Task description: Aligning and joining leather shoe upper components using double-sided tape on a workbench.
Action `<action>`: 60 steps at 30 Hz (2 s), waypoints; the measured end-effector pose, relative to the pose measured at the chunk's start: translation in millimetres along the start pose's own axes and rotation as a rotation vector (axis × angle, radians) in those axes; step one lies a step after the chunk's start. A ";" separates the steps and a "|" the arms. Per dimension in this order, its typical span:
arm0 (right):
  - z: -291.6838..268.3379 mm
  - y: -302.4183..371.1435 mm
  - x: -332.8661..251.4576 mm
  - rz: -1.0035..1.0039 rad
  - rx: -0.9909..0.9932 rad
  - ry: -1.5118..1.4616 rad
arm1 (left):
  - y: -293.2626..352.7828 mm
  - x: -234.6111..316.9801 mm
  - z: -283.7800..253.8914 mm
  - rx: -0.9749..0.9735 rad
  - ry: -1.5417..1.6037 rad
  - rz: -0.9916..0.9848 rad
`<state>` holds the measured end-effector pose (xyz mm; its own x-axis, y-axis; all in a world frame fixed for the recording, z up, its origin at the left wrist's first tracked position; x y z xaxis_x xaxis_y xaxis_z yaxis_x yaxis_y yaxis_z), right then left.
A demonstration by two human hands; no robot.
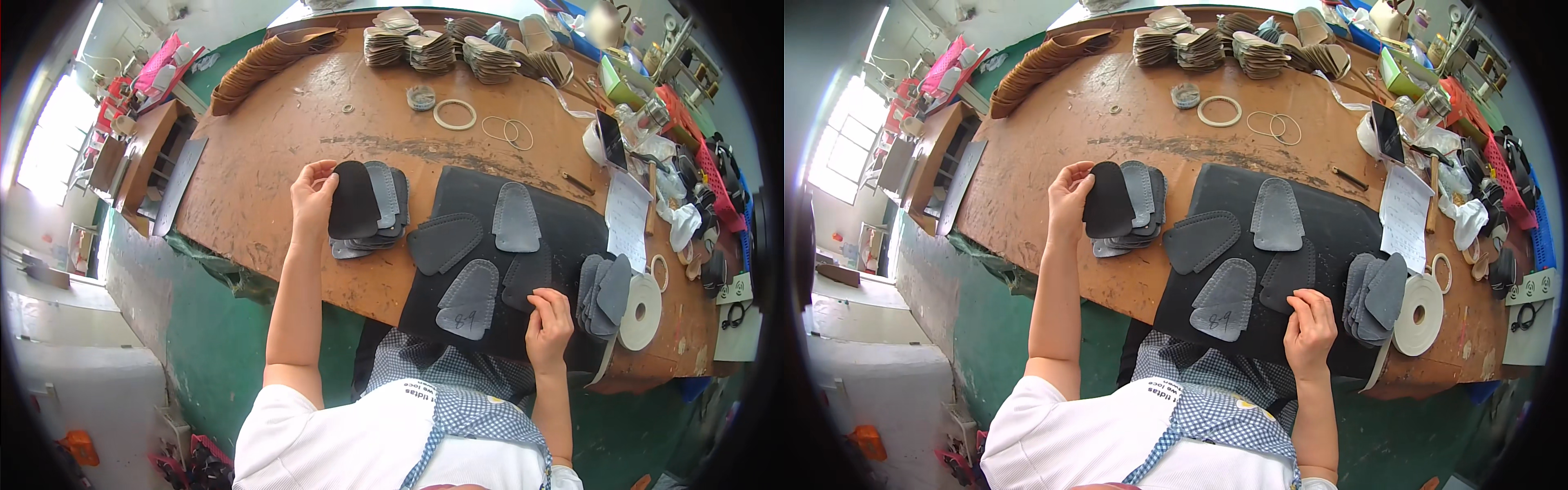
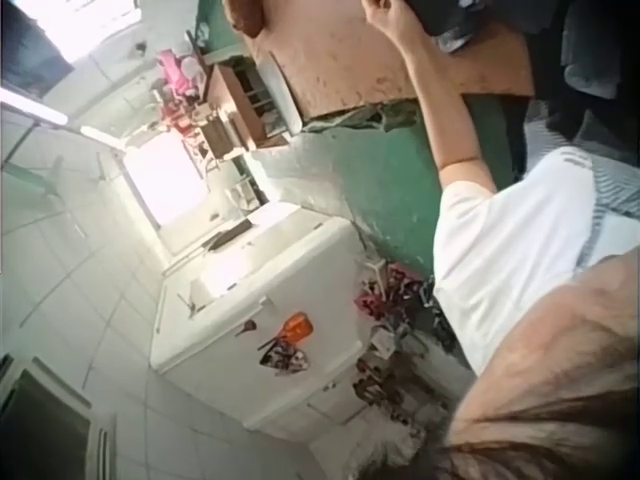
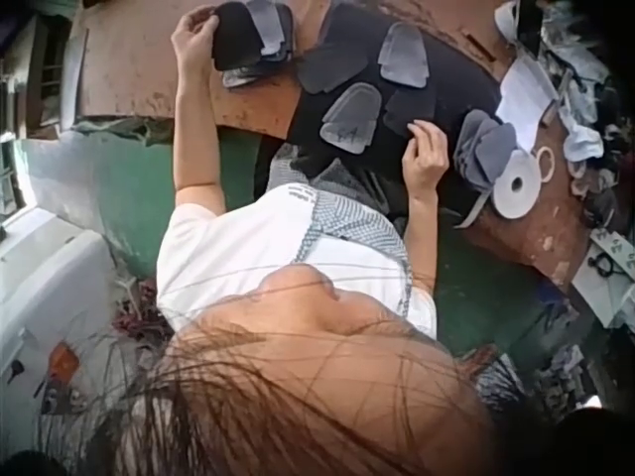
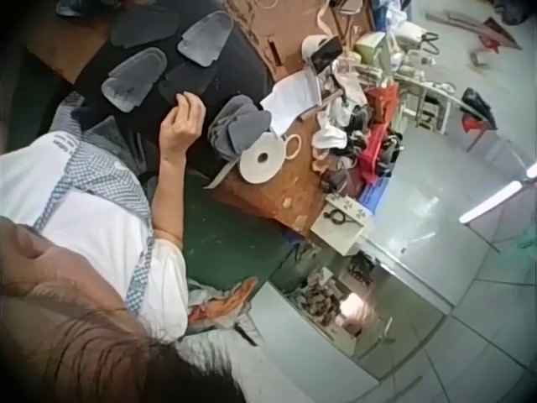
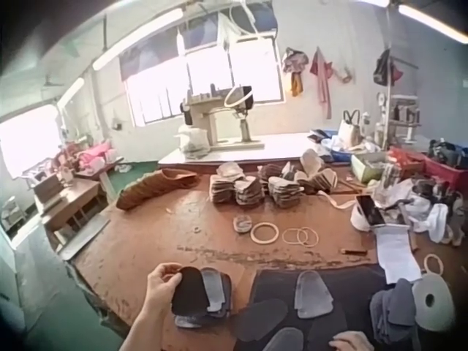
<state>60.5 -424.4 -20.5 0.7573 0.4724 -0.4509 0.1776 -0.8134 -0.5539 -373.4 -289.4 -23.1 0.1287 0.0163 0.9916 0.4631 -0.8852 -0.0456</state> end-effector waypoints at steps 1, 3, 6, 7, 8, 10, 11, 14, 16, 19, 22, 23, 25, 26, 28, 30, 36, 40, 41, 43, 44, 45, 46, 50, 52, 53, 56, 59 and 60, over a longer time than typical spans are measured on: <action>-0.6 0.1 0.5 0.004 0.001 0.004 | -1.7 -3.7 2.1 -0.008 -0.027 -0.012; -0.5 -0.1 1.8 0.008 -0.006 -0.018 | -2.7 -8.6 4.3 -0.019 -0.027 -0.034; -2.8 2.4 3.3 0.007 0.010 -0.018 | -2.9 -13.8 7.7 -0.035 -0.038 -0.044; -3.6 3.0 3.8 0.013 0.009 -0.008 | -3.6 -15.2 8.8 -0.043 -0.048 -0.031; -7.7 3.8 4.2 0.015 0.063 0.013 | -3.8 -17.8 9.3 -0.054 -0.042 -0.036; -17.6 7.9 8.5 0.055 0.154 0.066 | -5.3 -23.7 18.2 -0.077 -0.039 -0.051; -18.8 9.7 10.7 0.088 0.192 0.091 | -10.0 -21.9 10.6 -0.047 -0.181 0.086; -19.4 14.5 16.1 0.174 0.281 -0.035 | 1.3 -5.5 8.2 -0.029 -0.119 0.035; -19.4 17.8 11.1 0.175 0.293 -0.069 | -10.1 -16.3 -10.3 -0.055 -0.306 0.158; -26.8 29.9 7.5 0.138 0.261 -0.007 | 26.5 24.2 19.3 -0.018 -0.557 0.274; -30.6 34.9 1.8 0.131 0.211 0.011 | 63.3 48.5 36.1 0.029 -0.512 0.489; -29.9 36.9 1.6 0.133 0.196 0.016 | 77.2 52.5 44.0 0.021 -0.509 0.490; -27.5 36.6 3.9 0.186 0.192 0.037 | 107.3 52.9 74.9 -0.273 -0.446 0.329; -25.4 36.0 6.4 0.233 0.185 0.051 | 125.0 54.2 88.7 -0.372 -0.452 0.287; -17.5 27.9 9.7 0.306 0.111 0.118 | 156.3 55.8 110.0 -0.530 -0.478 0.261; -12.2 12.3 8.4 0.312 0.093 0.152 | 177.5 51.4 124.7 -0.627 -0.517 0.265; -3.3 -3.7 17.2 0.447 -0.022 0.181 | 199.6 32.9 134.3 -0.567 -0.780 0.410; 4.2 6.9 22.5 0.385 0.069 0.023 | 197.8 28.0 133.6 -0.528 -0.775 0.338; 5.7 8.8 21.7 0.387 0.070 0.028 | 196.7 27.8 134.0 -0.511 -0.741 0.308; 1.0 16.0 26.1 0.481 0.167 -0.015 | 196.4 30.4 137.4 -0.520 -0.728 0.321; 2.8 18.9 26.1 0.463 0.180 -0.002 | 195.9 32.4 138.1 -0.522 -0.719 0.331; 3.4 18.8 25.3 0.410 0.194 0.035 | 195.3 32.8 136.4 -0.517 -0.740 0.313; 0.0 13.6 19.6 0.366 0.167 0.111 | 194.6 32.6 135.1 -0.517 -0.736 0.298; -39.8 2.4 5.9 0.304 0.180 0.241 | 193.5 29.2 134.1 -0.530 -0.744 0.261; -70.3 -1.2 8.1 0.273 0.237 0.371 | 193.7 29.8 132.3 -0.528 -0.738 0.255; -83.5 2.2 17.9 0.323 0.215 0.403 | 194.0 29.7 132.1 -0.530 -0.743 0.253; -105.8 3.4 42.9 0.349 0.197 0.402 | 191.6 28.9 130.7 -0.527 -0.754 0.244; -106.0 8.8 52.7 0.317 0.135 0.427 | 191.5 27.8 131.1 -0.525 -0.755 0.258; -105.2 8.8 52.3 0.283 0.101 0.436 | 191.9 27.7 130.8 -0.520 -0.753 0.271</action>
<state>167.7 -442.6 24.7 0.9618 0.0369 -0.2712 -0.1164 -0.8418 -0.5271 -166.3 -398.0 -20.3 0.7889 -0.0854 0.6086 -0.0902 -0.9957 -0.0227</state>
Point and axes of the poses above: each hand's wrist, its own y-axis away from the middle knuckle, its own z-axis out of the palm, x = y × z, the point moved 5 cm from there along -y, towards the middle knuckle, and after that the axes turned 3 degrees about -z, right-handed, at the moved point
